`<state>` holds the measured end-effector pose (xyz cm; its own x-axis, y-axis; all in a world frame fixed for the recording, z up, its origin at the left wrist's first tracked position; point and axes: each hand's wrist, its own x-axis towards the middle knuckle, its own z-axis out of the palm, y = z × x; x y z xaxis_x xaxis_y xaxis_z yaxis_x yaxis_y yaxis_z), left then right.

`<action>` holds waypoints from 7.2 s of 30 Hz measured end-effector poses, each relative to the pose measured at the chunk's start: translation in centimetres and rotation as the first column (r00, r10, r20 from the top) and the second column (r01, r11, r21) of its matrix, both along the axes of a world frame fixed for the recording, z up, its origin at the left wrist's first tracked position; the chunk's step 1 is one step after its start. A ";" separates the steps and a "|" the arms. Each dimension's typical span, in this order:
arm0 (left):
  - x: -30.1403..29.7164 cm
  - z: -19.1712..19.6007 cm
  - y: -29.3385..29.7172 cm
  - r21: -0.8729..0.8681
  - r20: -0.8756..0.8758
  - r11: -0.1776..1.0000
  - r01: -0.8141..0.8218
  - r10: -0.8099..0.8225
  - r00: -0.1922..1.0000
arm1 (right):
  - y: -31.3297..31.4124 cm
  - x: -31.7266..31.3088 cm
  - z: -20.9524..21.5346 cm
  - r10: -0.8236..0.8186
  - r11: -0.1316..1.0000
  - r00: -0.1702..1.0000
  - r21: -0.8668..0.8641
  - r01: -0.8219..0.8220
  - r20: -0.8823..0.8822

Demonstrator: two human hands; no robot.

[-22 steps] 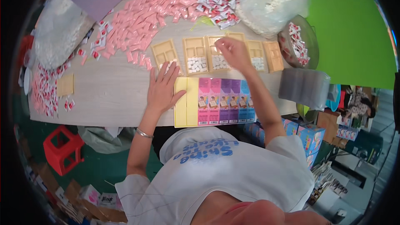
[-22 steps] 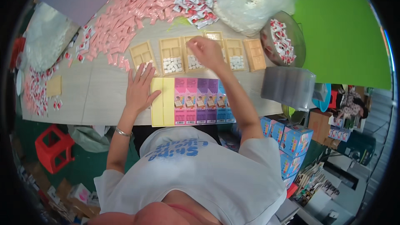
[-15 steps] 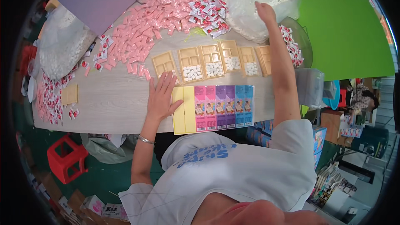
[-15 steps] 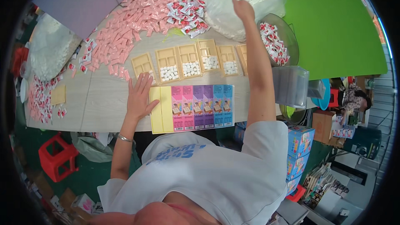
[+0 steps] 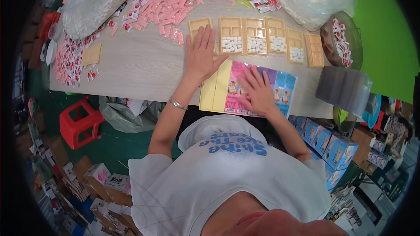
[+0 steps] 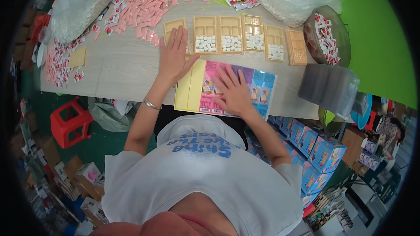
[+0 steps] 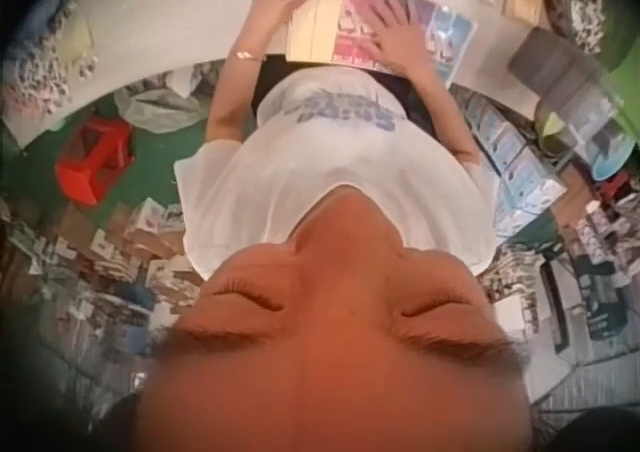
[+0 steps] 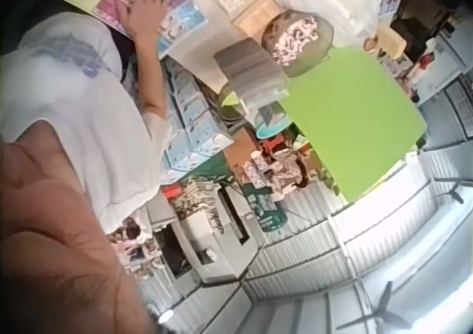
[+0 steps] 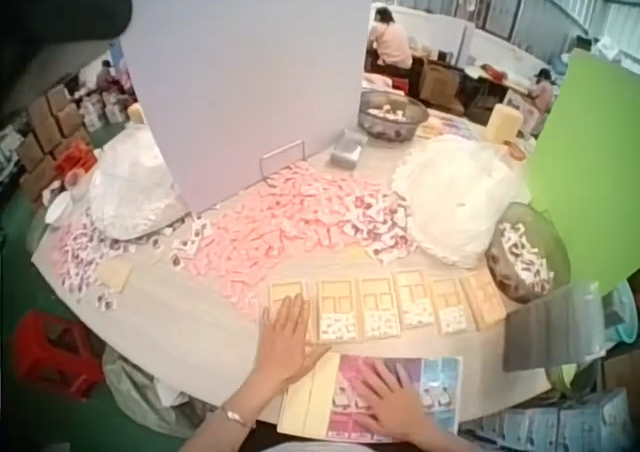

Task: Packaging small white toy components into clear bags and then placing them inside themed cardboard sleeves.

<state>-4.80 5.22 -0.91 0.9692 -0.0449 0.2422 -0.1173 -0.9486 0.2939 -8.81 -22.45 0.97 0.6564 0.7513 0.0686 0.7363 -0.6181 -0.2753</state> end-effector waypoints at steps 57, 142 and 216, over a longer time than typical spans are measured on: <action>7.1 0.3 -14.8 -0.048 -0.008 0.948 0.315 -0.316 0.949 | -9.8 14.8 -2.0 -0.368 0.929 0.923 0.091 0.359 0.114; -1.4 -1.5 1.8 -0.152 0.093 0.971 -0.186 0.202 0.975 | 6.0 24.7 4.1 -0.180 0.934 0.978 0.332 0.135 0.107; -1.5 -1.8 1.5 -0.180 0.079 0.965 -0.191 0.207 0.975 | 6.1 28.0 3.9 -0.169 0.968 0.868 -0.086 0.234 0.466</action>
